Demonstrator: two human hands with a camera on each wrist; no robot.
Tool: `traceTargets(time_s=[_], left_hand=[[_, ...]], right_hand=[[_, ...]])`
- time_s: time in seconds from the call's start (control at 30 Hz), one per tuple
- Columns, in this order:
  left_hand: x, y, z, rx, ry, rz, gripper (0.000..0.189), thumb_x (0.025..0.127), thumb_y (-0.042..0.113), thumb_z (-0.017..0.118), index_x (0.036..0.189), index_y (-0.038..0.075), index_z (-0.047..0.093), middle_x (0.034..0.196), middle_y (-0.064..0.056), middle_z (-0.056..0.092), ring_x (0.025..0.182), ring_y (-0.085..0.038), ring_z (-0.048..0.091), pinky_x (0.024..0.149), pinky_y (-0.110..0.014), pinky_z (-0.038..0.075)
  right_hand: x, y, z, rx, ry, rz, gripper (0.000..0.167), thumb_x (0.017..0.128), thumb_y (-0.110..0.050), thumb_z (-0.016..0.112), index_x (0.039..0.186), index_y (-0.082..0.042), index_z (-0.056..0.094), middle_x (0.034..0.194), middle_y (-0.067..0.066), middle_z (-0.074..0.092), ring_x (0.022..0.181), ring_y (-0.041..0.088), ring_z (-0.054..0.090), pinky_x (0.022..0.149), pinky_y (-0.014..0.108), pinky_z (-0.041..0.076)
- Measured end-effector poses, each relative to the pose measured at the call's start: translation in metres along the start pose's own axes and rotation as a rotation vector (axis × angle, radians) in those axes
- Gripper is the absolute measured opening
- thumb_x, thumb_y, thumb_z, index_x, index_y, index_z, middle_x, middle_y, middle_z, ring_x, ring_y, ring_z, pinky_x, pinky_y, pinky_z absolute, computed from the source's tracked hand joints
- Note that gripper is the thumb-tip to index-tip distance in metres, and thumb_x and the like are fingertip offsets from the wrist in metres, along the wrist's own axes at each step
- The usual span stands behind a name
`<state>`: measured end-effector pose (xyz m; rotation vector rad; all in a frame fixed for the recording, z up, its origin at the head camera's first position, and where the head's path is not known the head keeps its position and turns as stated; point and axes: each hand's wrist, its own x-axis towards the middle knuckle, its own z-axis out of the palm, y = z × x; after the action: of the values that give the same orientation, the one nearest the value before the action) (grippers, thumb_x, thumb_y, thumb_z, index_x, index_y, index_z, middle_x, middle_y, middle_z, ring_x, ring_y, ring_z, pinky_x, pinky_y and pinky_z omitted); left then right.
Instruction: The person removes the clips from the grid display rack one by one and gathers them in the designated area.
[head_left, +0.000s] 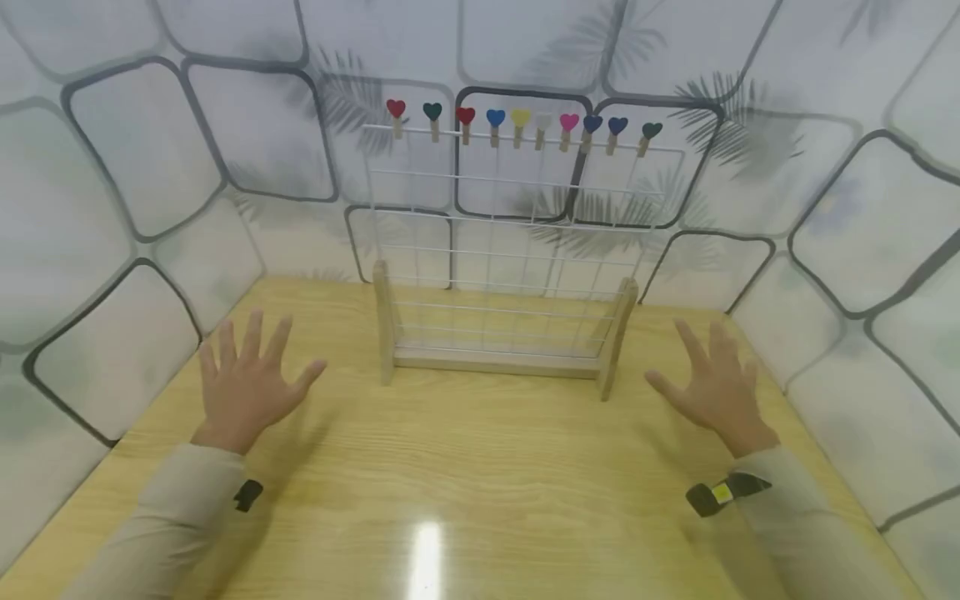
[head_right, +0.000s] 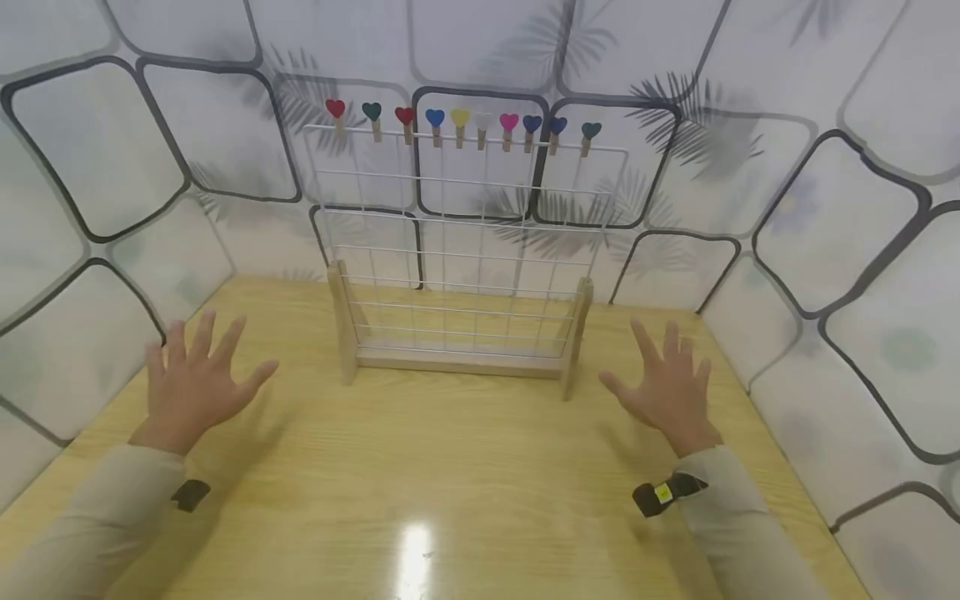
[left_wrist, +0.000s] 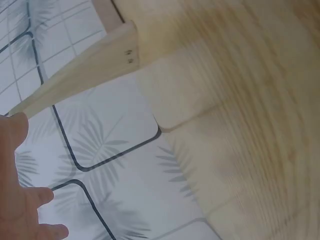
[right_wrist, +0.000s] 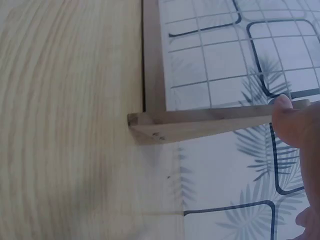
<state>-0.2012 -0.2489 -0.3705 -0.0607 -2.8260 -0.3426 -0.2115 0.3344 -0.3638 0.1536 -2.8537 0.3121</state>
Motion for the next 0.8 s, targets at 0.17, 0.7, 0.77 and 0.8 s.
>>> traceTargets(time_s=[0.17, 0.7, 0.77, 0.8], left_hand=[[0.01, 0.002, -0.004, -0.088, -0.036, 0.016, 0.082, 0.095, 0.064, 0.038, 0.151, 0.006, 0.024, 0.152, -0.033, 0.014, 0.132, -0.063, 0.009, 0.098, -0.078, 0.013], [0.039, 0.021, -0.033, -0.728, -0.288, 0.05, 0.072, 0.103, 0.054, 0.023, 0.157, 0.013, -0.002, 0.158, -0.026, 0.009, 0.131, -0.057, 0.027, 0.099, -0.073, 0.027], [0.043, 0.027, -0.034, -0.803, -0.277, 0.081, 0.069, 0.104, 0.049, 0.024, 0.157, 0.012, -0.001, 0.157, -0.027, 0.01, 0.13, -0.056, 0.029, 0.101, -0.07, 0.028], [0.046, 0.031, -0.034, -0.838, -0.27, 0.1, 0.067, 0.105, 0.047, 0.024, 0.157, 0.011, 0.0, 0.156, -0.028, 0.01, 0.13, -0.056, 0.03, 0.101, -0.068, 0.03]], right_hand=[[0.008, -0.008, -0.011, 0.234, -0.01, -0.022, 0.081, 0.096, -0.046, 0.055, 0.154, -0.003, 0.017, 0.148, 0.039, 0.018, 0.129, 0.061, 0.026, 0.096, 0.077, 0.022], [0.038, -0.047, -0.051, 0.659, -0.042, -0.037, 0.056, 0.099, -0.028, 0.057, 0.141, 0.002, 0.037, 0.121, 0.029, 0.06, 0.098, 0.042, 0.064, 0.086, 0.053, 0.05], [0.043, -0.053, -0.056, 0.661, -0.03, -0.059, 0.053, 0.099, -0.026, 0.058, 0.139, 0.003, 0.039, 0.118, 0.029, 0.061, 0.097, 0.043, 0.064, 0.084, 0.051, 0.052], [0.046, -0.056, -0.059, 0.663, -0.021, -0.07, 0.051, 0.099, -0.024, 0.058, 0.138, 0.003, 0.04, 0.117, 0.03, 0.061, 0.097, 0.043, 0.065, 0.083, 0.05, 0.052]])
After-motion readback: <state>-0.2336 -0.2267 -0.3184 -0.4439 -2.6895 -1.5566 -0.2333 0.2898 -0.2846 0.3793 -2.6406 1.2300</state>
